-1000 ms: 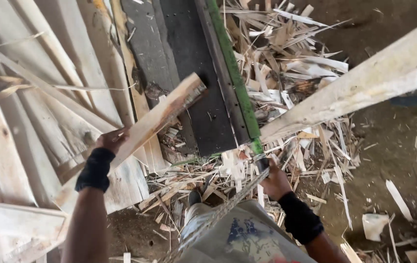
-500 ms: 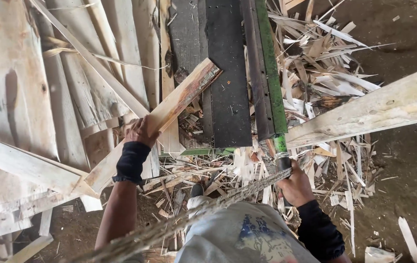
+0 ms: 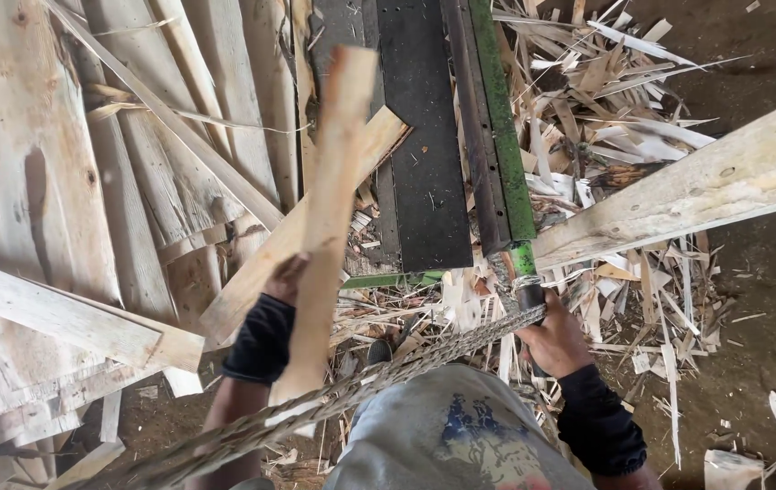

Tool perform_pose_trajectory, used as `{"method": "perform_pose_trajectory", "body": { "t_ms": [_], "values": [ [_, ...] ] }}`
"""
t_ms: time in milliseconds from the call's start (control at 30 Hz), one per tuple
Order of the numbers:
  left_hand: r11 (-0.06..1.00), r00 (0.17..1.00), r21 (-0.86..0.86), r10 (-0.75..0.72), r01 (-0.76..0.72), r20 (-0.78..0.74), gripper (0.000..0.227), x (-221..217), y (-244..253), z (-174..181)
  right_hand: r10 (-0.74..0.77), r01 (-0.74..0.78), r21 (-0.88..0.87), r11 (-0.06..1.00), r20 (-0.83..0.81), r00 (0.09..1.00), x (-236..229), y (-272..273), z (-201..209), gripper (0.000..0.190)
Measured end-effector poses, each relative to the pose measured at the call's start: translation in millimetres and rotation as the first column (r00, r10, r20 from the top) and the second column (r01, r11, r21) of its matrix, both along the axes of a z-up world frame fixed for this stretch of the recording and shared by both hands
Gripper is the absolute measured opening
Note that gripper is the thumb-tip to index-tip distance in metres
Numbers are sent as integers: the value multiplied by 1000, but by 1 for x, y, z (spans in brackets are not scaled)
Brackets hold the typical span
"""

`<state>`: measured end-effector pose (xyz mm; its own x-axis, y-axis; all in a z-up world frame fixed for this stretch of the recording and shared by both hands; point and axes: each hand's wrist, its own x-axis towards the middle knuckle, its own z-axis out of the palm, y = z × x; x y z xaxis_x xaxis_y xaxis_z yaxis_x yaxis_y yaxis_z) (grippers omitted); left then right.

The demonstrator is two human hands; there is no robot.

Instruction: The person uses a green manual saw to cut long wooden planks into smaller pieces. They repeatedly pick up planks from a pile, position them on a black cutting surface, and saw through them, then place the cut pieces back onto the pile.

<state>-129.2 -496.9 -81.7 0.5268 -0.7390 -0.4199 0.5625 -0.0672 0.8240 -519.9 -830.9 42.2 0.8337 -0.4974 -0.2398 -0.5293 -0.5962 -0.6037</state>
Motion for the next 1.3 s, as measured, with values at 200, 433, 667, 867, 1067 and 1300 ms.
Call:
{"method": "perform_pose_trajectory", "body": {
  "t_ms": [200, 433, 667, 867, 1067, 1300],
  "values": [
    [935, 845, 331, -278, 128, 457, 55, -26, -58, -110, -199, 204, 196, 959, -46, 979, 3, 3, 13, 43],
    [806, 652, 567, -524, 171, 548, 48, -28, -91, 8, -210, 237, 201, 950, -147, 967, 11, 5, 25, 60],
    [510, -129, 673, -837, -535, 531, 68, -71, -118, 62, -59, 65, 76, 995, -79, 995, 4, 4, 15, 48],
    [512, 103, 723, -779, -464, 618, 82, -44, -67, -12, -26, 25, -12, 1000, -66, 997, 9, 7, 24, 48],
    [428, 463, 807, -665, -407, 586, 96, 36, -31, 5, -18, 15, -85, 996, -34, 999, -19, -10, -21, 38],
    [484, 433, 699, -555, -526, 710, 91, 44, -21, 30, -70, 69, -23, 997, -25, 997, 7, 5, 26, 41]
  ]
}}
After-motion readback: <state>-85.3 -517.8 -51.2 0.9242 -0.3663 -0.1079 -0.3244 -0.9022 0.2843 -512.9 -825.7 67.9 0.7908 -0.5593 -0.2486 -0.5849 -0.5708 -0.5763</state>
